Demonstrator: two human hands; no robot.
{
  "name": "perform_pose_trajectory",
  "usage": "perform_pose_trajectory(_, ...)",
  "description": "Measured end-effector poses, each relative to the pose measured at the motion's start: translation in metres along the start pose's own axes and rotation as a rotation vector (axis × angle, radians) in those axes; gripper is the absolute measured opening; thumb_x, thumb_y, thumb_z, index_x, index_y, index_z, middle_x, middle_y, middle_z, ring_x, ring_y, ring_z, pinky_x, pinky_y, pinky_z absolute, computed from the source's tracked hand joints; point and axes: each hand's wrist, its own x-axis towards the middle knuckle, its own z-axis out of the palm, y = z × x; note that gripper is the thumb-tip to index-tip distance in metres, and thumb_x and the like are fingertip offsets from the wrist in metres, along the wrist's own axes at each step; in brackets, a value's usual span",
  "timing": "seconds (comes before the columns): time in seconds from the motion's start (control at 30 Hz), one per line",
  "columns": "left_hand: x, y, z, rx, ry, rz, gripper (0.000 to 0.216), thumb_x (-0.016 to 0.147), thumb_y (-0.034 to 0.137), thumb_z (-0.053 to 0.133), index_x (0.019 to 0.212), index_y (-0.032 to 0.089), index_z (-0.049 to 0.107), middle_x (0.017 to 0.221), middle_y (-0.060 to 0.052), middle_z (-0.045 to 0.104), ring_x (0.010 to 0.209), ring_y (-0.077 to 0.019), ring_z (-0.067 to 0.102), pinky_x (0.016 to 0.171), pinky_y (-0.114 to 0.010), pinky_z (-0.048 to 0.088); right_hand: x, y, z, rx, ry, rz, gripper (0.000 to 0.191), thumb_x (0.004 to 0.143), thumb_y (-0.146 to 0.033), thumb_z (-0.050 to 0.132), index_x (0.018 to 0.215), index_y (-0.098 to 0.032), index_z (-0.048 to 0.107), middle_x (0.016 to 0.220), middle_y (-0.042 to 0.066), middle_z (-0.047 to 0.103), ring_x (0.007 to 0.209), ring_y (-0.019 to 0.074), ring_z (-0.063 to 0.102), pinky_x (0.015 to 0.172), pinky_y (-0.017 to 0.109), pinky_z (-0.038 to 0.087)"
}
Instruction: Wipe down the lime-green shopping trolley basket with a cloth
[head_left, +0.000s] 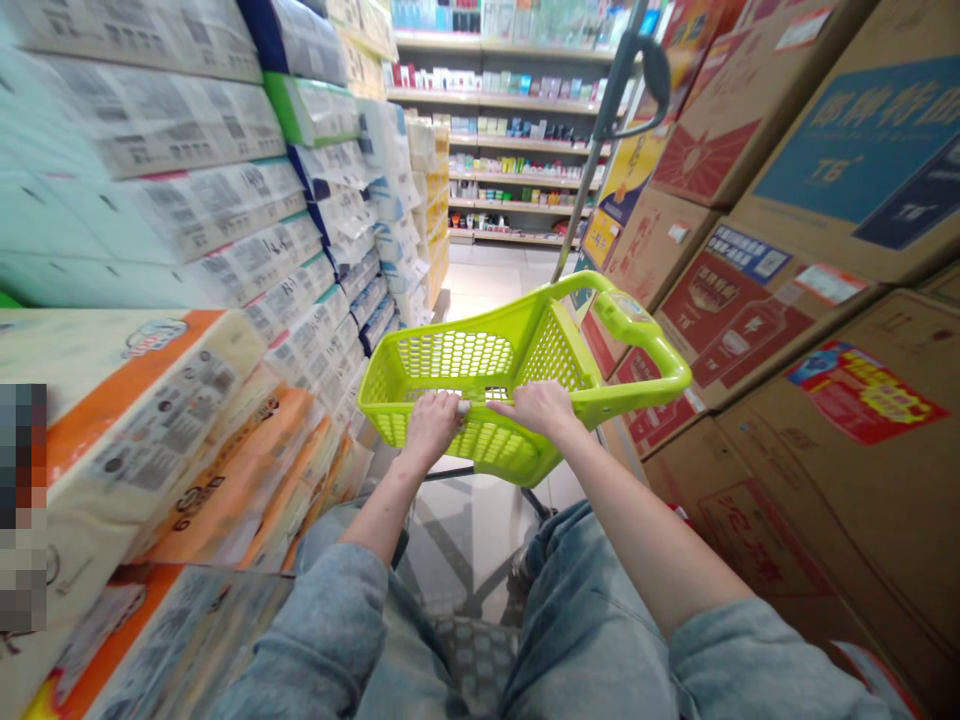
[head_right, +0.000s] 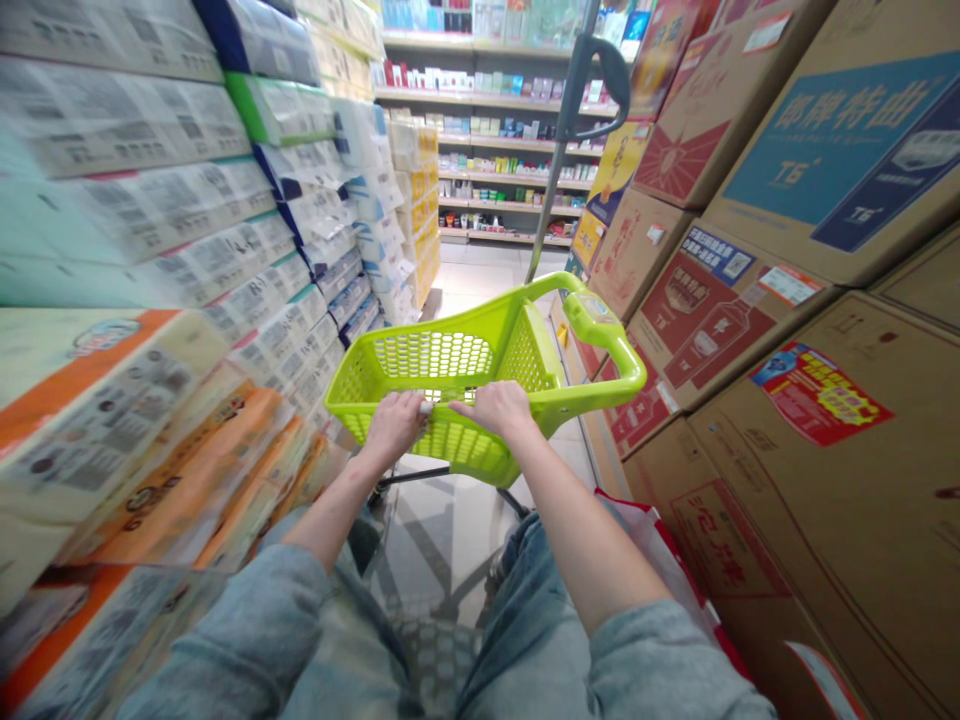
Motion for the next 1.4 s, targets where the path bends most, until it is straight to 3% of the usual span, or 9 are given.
perform_pose_trajectory(0.5,0.003,-0.003,-0.001,0.022,-0.005,-0.026,0.019,0.088,0.026,0.046,0.102,0.018,0.055,0.094,-0.010,0.061,0.090,-0.0253,0.053,0.079,-0.037,0.038,0.011,0.011,-0.002,-0.001,-0.014,-0.020,0.083,0.090,-0.064,0.008,0.091,-0.014,0.074,0.092,0.017,0.072,0.092,0.0248,0.067,0.078,0.030,0.045)
perform_pose_trajectory(0.9,-0.017,-0.047,-0.002,0.014,0.055,-0.085,0.018,0.089,0.025,0.043,0.098,0.020,0.058,0.089,-0.008,0.063,0.089,-0.0230,0.056,0.106,-0.044,0.027,0.016,0.018,-0.003,-0.020,-0.046,-0.034,0.072,0.092,-0.060,0.017,0.090,-0.016,0.074,0.093,0.015,0.072,0.092,0.0249,0.067,0.079,0.031,0.045)
perform_pose_trajectory(1.13,-0.028,-0.069,-0.004,0.015,0.050,-0.143,0.018,0.089,0.033,0.043,0.091,0.020,0.056,0.088,-0.008,0.061,0.089,-0.0240,0.056,0.107,-0.049,0.025,0.017,0.019,-0.002,-0.023,-0.038,-0.032,0.072,0.092,-0.062,0.016,0.091,-0.018,0.073,0.093,0.013,0.072,0.091,0.0250,0.067,0.078,0.032,0.045)
perform_pose_trajectory(1.4,-0.031,-0.060,-0.010,0.072,0.025,-0.123,0.019,0.088,0.032,0.044,0.090,0.018,0.057,0.085,-0.009,0.062,0.087,-0.0246,0.057,0.102,-0.045,0.031,0.019,0.021,-0.001,-0.010,-0.021,0.030,0.071,0.091,-0.061,0.020,0.093,-0.015,0.074,0.094,0.015,0.072,0.092,0.0252,0.067,0.078,0.031,0.045)
